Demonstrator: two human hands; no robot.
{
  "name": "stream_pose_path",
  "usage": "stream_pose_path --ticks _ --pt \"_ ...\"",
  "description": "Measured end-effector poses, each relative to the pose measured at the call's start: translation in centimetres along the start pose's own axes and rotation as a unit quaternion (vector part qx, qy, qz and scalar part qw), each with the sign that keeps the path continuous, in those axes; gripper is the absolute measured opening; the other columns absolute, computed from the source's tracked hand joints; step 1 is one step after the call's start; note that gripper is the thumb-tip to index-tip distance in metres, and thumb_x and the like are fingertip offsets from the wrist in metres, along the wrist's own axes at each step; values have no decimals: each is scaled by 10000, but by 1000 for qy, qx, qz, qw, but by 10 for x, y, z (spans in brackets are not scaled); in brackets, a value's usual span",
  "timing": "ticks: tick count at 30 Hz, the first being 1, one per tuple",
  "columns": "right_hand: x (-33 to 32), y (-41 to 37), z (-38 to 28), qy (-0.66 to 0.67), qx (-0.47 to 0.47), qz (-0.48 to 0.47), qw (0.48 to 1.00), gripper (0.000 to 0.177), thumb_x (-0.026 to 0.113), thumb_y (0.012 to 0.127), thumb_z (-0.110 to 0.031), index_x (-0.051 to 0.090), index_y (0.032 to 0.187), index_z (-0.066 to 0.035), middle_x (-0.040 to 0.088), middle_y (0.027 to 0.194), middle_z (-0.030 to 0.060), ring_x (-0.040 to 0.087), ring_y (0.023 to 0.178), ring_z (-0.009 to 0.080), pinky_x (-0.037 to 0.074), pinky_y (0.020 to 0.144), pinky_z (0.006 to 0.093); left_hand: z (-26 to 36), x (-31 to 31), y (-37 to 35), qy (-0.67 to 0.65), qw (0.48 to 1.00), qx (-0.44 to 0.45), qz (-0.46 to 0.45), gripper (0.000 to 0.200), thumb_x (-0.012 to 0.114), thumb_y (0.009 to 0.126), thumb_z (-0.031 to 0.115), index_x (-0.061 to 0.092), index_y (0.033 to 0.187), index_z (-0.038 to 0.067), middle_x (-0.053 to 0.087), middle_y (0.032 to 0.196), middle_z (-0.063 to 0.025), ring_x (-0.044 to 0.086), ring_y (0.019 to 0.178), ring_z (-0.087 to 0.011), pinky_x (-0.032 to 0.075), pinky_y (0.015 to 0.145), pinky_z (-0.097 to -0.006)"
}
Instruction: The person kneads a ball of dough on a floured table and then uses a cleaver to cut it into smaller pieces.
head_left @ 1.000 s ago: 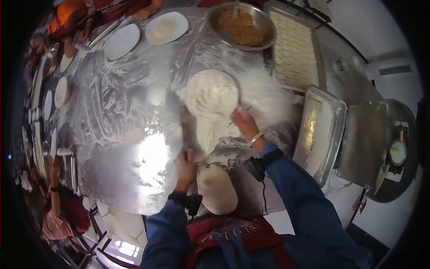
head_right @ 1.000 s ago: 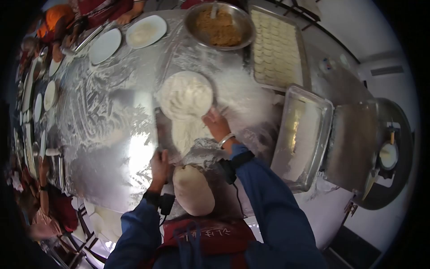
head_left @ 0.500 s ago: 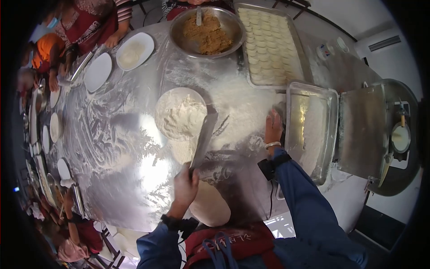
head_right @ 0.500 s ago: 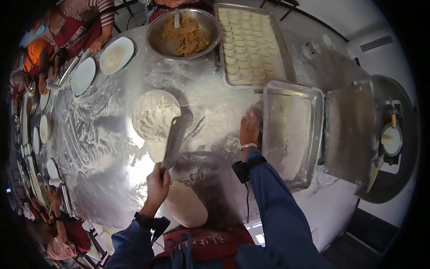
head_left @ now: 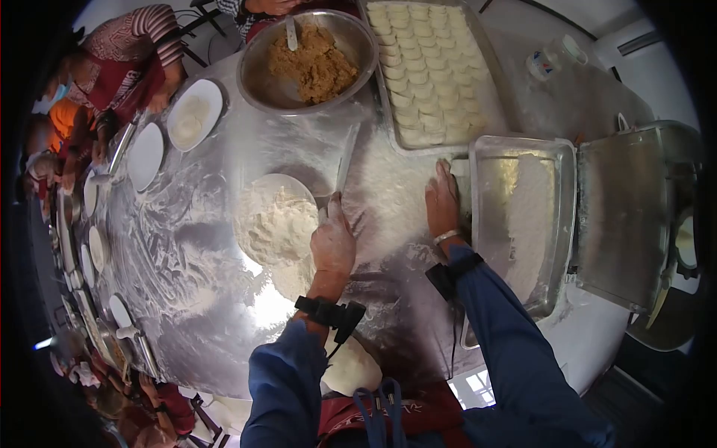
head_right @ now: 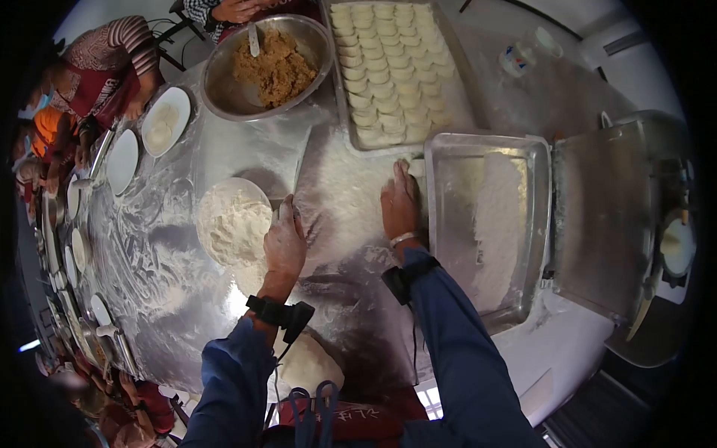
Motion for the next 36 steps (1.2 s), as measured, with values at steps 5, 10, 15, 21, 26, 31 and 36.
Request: stream_pose_path --ticks 5,10,15,21,26,31,36 --pt "14 10 -3 -87 -14 4 996 495 474 870 -134 386 1339 -4 414 1370 170 363 1271 334 249 1082 416 -2 17 -14 75 989 85 -100 407 464 874 96 445 1279 70 580 987 -153 624 775 -351 524 655 -426" --pt "38 -8 -23 -101 -85 -57 990 485 458 853 -126 418 1321 -3 419 1367 158 354 1276 336 250 1073 429 -2 17 -35 79 978 151 -118 418 473 851 73 462 1269 80 586 978 -153 623 768 -343 517 663 -428" --pt "45 -44 -43 -56 -62 -51 995 498 441 865 -116 382 1350 -19 399 1378 154 343 1281 344 240 1082 427 -23 12 -62 59 978 139 -143 427 490 839 60 474 1265 89 588 933 -141 620 745 -333 511 649 -426" --pt "68 -98 -75 -45 -58 -84 994 517 426 872 -117 345 1374 -28 379 1389 158 325 1295 342 227 1093 427 -68 -15 -108 73 978 120 -156 397 506 847 75 491 1243 92 585 892 -124 619 737 -320 509 635 -412" --pt "98 -137 -112 40 -59 -119 990 541 436 860 -111 333 1388 -45 375 1403 154 312 1309 339 213 1101 422 -103 -61 -153 19 992 72 -104 376 556 852 107 514 1226 106 585 853 -123 616 738 -315 508 640 -398" --pt "91 -145 -106 61 22 -115 991 516 441 860 -126 383 1370 -78 407 1376 170 332 1293 346 229 1090 430 -162 -105 -211 -46 998 -2 -41 291 601 854 120 565 1138 68 596 791 -120 615 668 -290 508 588 -370" --pt "75 -129 -100 13 -23 -33 999 492 458 859 -135 410 1338 -34 428 1345 184 353 1271 352 252 1071 436 -255 -80 -253 -362 897 -252 -13 126 500 937 170 498 883 56 449 568 -25 449 442 -97 381 406 -267"
Point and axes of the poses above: each hand's wrist, its own y-axis towards the middle knuckle, its own x-axis out of the palm, z = x × y, the point moved 9 cm from there along y, towards the middle knuckle
